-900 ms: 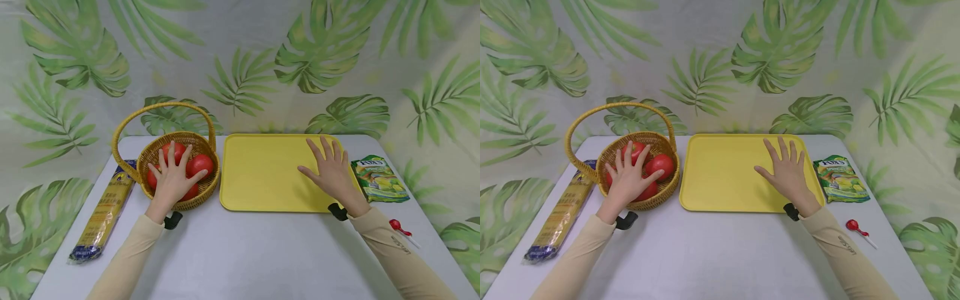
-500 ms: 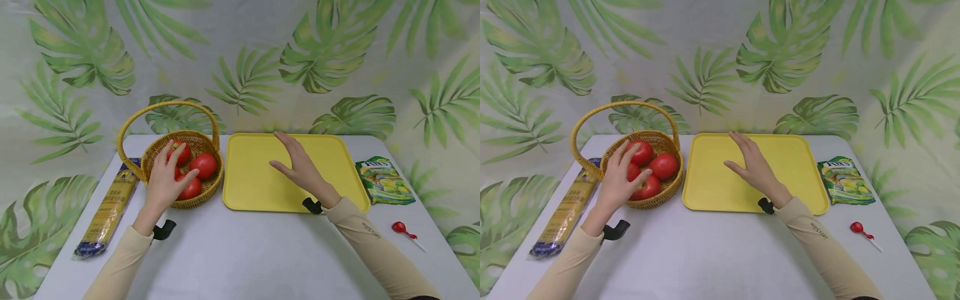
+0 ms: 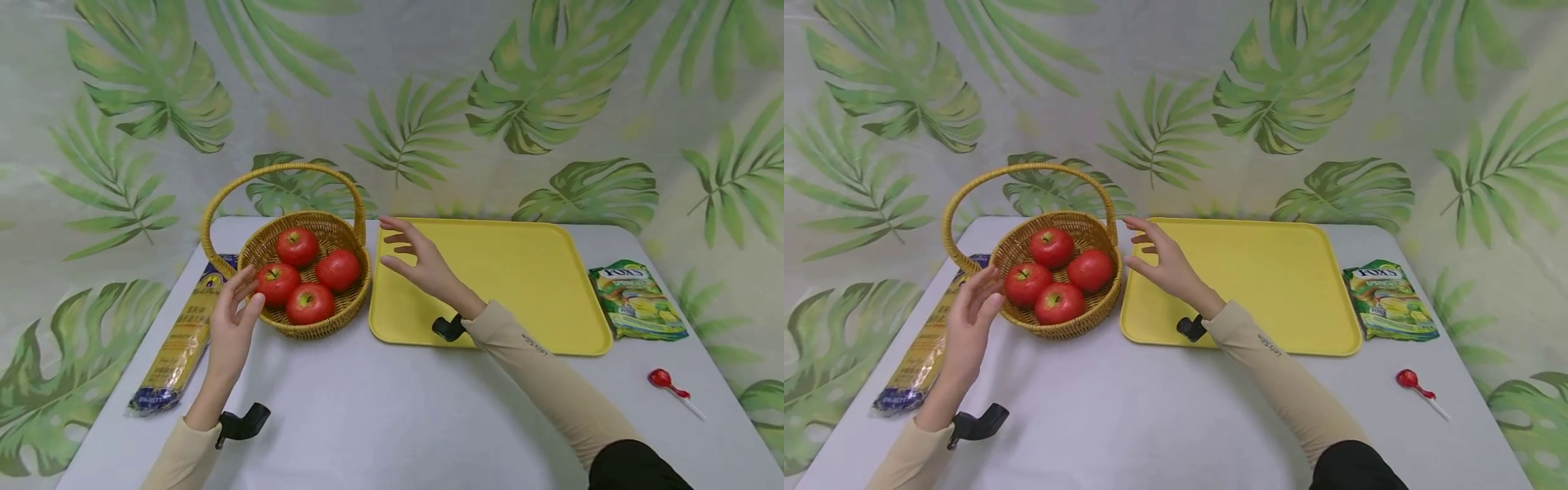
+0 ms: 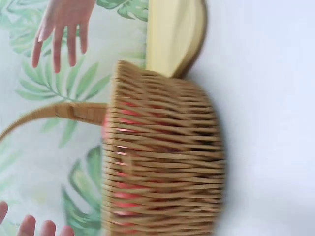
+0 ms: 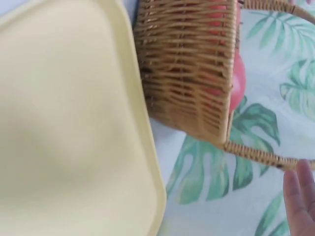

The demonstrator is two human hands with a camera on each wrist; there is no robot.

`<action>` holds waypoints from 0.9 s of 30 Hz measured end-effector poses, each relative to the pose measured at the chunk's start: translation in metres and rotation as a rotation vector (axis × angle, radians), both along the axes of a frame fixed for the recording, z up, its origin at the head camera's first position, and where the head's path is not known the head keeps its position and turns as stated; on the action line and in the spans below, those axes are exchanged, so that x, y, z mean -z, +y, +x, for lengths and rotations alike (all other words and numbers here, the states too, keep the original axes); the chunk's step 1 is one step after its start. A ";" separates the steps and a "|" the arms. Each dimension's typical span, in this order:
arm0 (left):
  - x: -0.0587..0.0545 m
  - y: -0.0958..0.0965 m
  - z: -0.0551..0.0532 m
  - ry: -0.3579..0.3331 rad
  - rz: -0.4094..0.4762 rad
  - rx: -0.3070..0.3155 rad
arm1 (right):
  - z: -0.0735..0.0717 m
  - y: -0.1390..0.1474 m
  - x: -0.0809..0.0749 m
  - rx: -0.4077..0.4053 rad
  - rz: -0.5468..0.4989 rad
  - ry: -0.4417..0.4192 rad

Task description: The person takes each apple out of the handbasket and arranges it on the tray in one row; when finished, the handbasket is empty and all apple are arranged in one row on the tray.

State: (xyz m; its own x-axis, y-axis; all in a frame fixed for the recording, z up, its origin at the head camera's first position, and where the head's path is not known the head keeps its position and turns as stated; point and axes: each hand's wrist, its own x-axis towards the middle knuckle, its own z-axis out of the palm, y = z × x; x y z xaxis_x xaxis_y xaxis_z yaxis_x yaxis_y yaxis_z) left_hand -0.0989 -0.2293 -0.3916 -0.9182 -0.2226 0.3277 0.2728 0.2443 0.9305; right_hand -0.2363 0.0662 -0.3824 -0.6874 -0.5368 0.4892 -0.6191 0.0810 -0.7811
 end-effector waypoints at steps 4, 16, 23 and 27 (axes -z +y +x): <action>0.016 -0.007 0.009 -0.055 0.113 -0.061 | 0.000 -0.019 -0.005 -0.058 0.003 -0.111; 0.042 -0.023 0.002 -0.352 0.231 0.008 | -0.029 -0.067 0.006 -0.157 0.153 -0.267; 0.049 -0.027 -0.013 -0.401 0.359 0.111 | -0.041 -0.089 0.008 -0.163 0.332 -0.223; 0.050 -0.027 -0.019 -0.422 0.420 0.123 | -0.043 -0.097 0.006 -0.166 0.444 -0.196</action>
State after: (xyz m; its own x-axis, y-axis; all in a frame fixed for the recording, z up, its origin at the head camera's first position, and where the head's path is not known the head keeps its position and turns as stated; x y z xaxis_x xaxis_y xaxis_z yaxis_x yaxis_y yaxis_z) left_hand -0.1180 -0.2568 -0.4419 -0.9769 -0.1384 -0.1631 -0.1376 -0.1768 0.9746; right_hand -0.2791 -0.0308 -0.3881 -0.6314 -0.7732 0.0593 -0.4968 0.3446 -0.7965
